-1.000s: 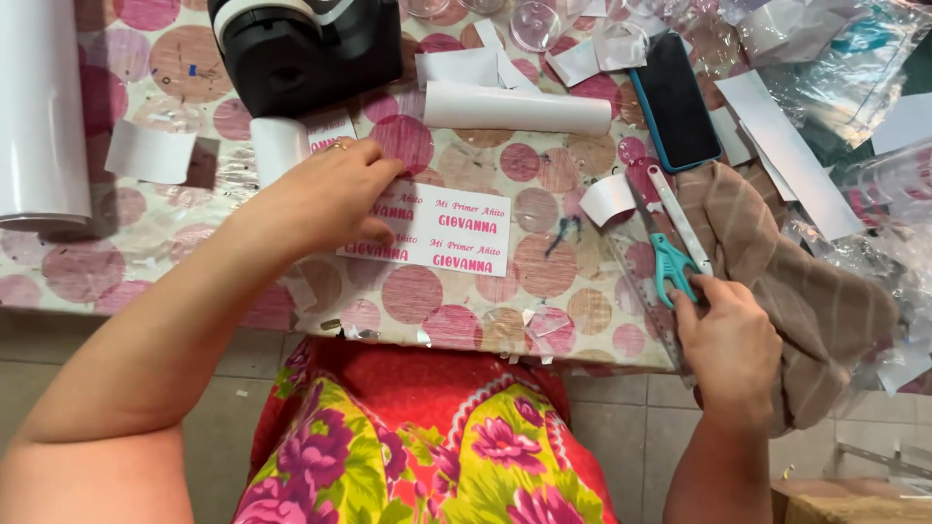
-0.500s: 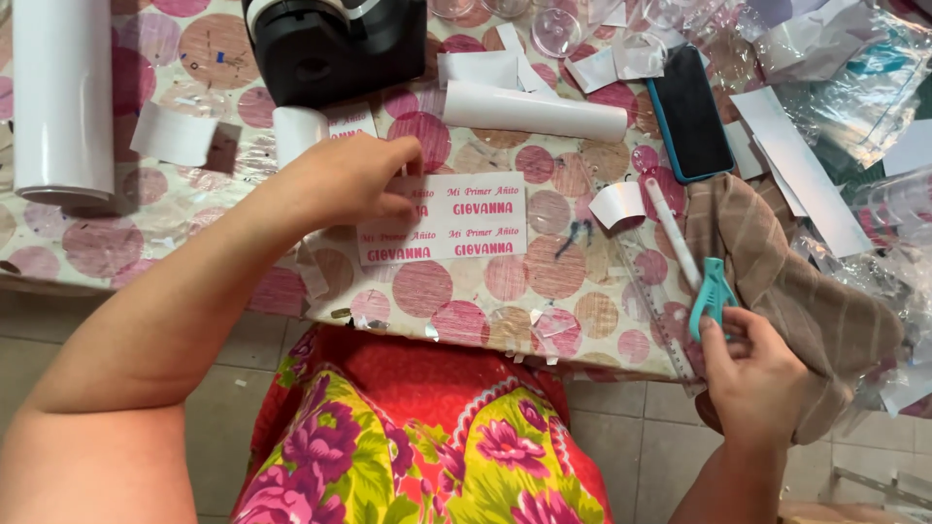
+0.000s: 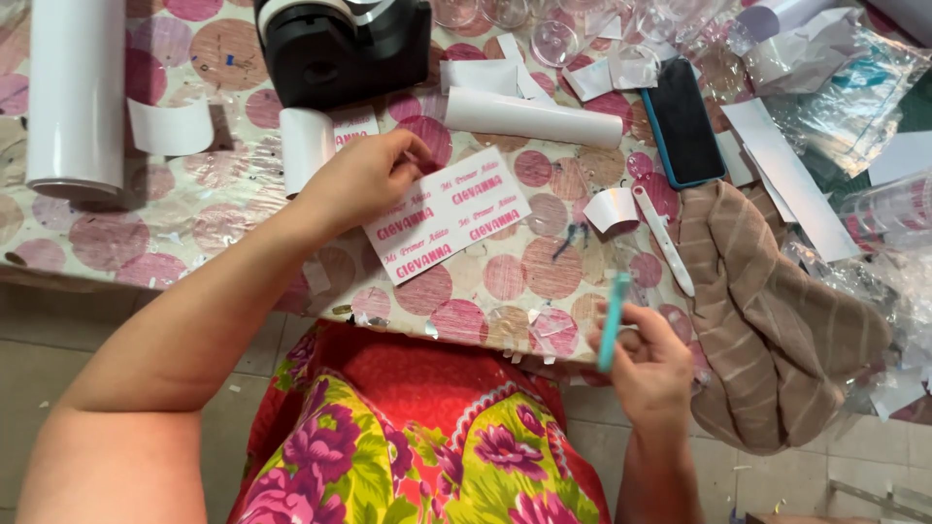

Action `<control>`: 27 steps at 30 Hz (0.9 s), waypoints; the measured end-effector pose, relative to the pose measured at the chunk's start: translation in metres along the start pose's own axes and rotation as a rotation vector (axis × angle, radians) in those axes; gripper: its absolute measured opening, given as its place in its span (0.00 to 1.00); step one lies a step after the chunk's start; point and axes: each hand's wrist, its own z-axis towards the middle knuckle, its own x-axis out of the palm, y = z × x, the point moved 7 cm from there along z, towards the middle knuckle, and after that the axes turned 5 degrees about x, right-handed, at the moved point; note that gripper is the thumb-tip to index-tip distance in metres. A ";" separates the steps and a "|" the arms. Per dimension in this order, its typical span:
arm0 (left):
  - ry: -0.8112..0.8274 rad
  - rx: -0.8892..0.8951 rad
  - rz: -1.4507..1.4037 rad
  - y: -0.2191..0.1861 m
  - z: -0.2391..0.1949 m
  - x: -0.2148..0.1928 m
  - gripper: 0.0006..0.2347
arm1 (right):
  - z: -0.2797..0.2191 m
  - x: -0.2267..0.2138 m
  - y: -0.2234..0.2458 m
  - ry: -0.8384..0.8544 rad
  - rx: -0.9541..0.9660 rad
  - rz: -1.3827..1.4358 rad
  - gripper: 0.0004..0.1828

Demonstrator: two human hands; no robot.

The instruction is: Weeding excess vinyl from cut stickers and cutting them into individual pieces using a weeding tool and scissors.

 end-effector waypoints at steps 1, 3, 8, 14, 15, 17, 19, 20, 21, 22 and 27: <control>-0.006 -0.002 0.001 -0.002 -0.001 -0.003 0.12 | 0.001 0.004 0.001 0.005 -0.004 0.000 0.20; -0.005 -0.128 -0.096 0.003 -0.003 -0.008 0.09 | 0.004 0.012 -0.002 0.038 0.058 -0.011 0.17; -0.242 0.276 0.177 0.018 -0.008 -0.031 0.05 | 0.021 0.047 0.008 0.230 -0.153 0.118 0.18; -0.566 0.131 0.540 0.029 -0.138 -0.117 0.10 | 0.024 0.044 0.015 0.223 -0.052 0.071 0.12; -0.682 0.196 0.717 0.041 -0.169 -0.130 0.05 | 0.025 0.039 0.011 0.199 -0.071 0.087 0.12; -0.749 0.114 0.655 0.093 -0.210 -0.135 0.04 | 0.031 0.035 0.004 0.166 -0.066 0.059 0.14; -0.812 0.034 0.596 0.130 -0.245 -0.133 0.05 | 0.036 0.033 -0.005 0.133 -0.058 0.034 0.16; -0.807 -0.044 0.698 0.139 -0.256 -0.128 0.06 | 0.039 0.034 -0.008 0.142 -0.079 0.056 0.16; -0.799 -0.121 0.801 0.148 -0.267 -0.123 0.09 | 0.041 0.034 -0.010 0.152 -0.100 0.079 0.17; -0.799 -0.126 0.801 0.127 -0.261 -0.121 0.09 | 0.040 0.038 -0.008 0.156 -0.099 0.079 0.17; -0.865 0.062 0.783 0.050 -0.234 -0.110 0.08 | 0.040 0.046 -0.007 0.117 -0.093 0.071 0.16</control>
